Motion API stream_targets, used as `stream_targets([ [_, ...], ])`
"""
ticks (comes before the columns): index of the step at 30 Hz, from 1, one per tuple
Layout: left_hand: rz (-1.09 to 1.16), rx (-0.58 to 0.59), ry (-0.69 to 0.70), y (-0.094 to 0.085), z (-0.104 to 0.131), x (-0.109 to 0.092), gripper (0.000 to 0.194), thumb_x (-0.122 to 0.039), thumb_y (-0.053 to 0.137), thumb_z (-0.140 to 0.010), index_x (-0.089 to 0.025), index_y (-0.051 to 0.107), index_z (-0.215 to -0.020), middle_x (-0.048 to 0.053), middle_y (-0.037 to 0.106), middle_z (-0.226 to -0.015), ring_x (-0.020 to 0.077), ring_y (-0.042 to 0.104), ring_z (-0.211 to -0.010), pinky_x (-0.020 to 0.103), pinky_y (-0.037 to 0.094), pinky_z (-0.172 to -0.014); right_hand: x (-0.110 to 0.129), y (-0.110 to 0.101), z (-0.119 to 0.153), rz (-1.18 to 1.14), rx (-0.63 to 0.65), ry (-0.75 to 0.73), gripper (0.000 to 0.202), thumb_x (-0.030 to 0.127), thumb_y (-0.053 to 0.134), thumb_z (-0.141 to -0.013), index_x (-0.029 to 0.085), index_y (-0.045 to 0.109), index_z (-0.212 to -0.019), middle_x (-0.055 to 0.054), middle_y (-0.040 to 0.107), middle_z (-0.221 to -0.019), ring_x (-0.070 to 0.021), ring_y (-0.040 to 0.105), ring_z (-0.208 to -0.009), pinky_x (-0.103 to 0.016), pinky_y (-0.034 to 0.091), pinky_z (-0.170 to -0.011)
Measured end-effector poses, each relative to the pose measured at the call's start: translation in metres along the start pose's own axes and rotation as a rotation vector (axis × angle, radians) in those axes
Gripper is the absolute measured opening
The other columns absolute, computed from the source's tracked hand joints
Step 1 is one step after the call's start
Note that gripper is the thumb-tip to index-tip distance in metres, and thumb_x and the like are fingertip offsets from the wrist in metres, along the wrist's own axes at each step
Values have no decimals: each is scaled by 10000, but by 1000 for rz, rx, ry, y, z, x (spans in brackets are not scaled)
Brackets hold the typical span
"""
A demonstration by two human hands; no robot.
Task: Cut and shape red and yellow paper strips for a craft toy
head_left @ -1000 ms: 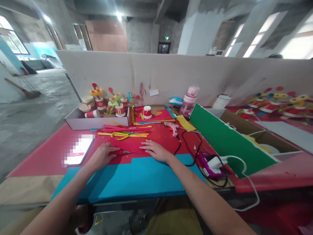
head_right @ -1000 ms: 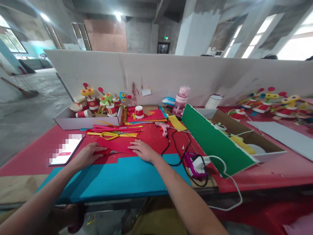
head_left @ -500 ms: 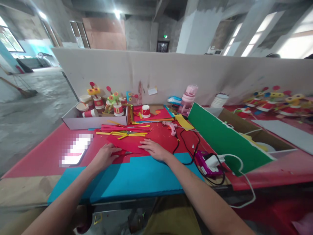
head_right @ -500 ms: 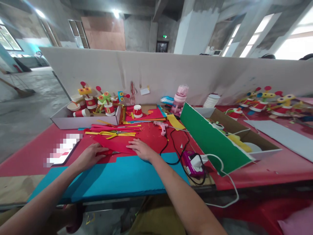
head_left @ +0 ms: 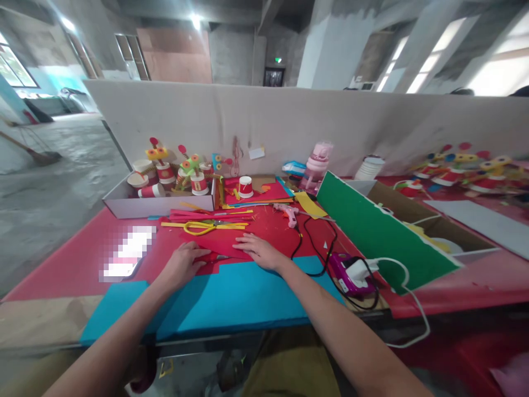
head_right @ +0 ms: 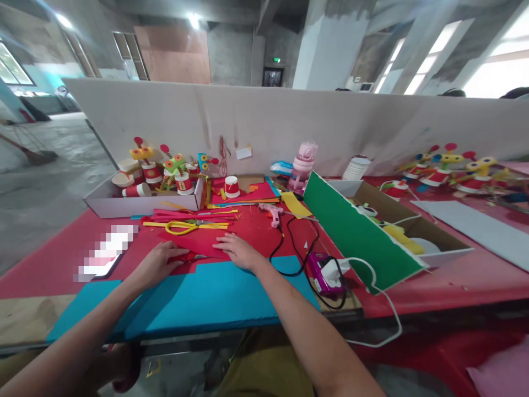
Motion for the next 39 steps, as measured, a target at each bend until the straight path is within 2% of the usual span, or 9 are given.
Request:
stream_targets([
  [5, -19, 12, 3, 3, 0, -3, 354, -212, 555, -831, -242, 673, -1164, 83, 619, -960, 222, 556, -906, 313, 457, -800, 1, 0, 0, -3, 3, 13, 390, 131, 403, -931, 247, 591, -1252, -74, 548, -1352, -184, 421, -1321, -461, 264, -1138],
  [14, 27, 14, 27, 8, -2, -11, 361, -198, 537, -849, -225, 656, -1189, 89, 598, -949, 214, 547, -889, 313, 452, -797, 2, -2, 1, 16, 20, 10, 438, 68, 406, -894, 229, 586, -1259, -85, 537, -1363, -190, 417, -1323, -465, 273, -1134],
  [22, 14, 23, 27, 11, -4, -21, 341, -195, 527, -855, -232, 673, -1161, 92, 591, -963, 214, 544, -914, 322, 443, -830, -2, -1, 1, 16, 3, 8, 431, 86, 399, -906, 258, 588, -1253, -72, 543, -1357, -186, 435, -1309, -478, 290, -1122],
  [26, -4, 17, 20, 7, -4, -17, 352, -198, 527, -853, -248, 665, -1172, 84, 592, -955, 210, 546, -905, 315, 444, -818, 0, 4, -3, 31, -2, 32, 388, 137, 403, -931, 255, 595, -1247, -75, 536, -1364, -199, 431, -1313, -475, 291, -1121],
  [32, -24, 5, 3, 0, -3, -1, 369, -191, 543, -834, -211, 661, -1183, 84, 594, -920, 208, 553, -870, 318, 446, -818, 7, 20, -29, 63, -15, 108, 363, 133, 408, -934, 209, 624, -1216, -110, 528, -1364, -209, 405, -1329, -431, 314, -1106],
  [36, -9, 0, 13, 0, -2, 6, 358, -227, 536, -842, -218, 666, -1175, 82, 599, -937, 217, 557, -887, 315, 450, -807, 7, 2, -26, 67, -89, 46, 326, 177, 439, -939, 229, 640, -1190, -107, 574, -1312, -207, 491, -1238, -431, 361, -1056],
  [39, -8, 1, 25, 1, -2, 7, 358, -250, 531, -846, -225, 666, -1177, 86, 602, -952, 224, 558, -889, 321, 449, -802, 3, -19, -7, 44, -151, 35, 289, 212, 502, -922, 222, 657, -1165, -104, 674, -1102, -197, 598, -1020, -373, 444, -926],
])
Point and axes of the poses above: each hand's wrist, its own z-axis away from the middle knuckle, its own y-axis out of the palm, x = y × z, the point moved 1 cm from there along -z, towards the middle knuckle
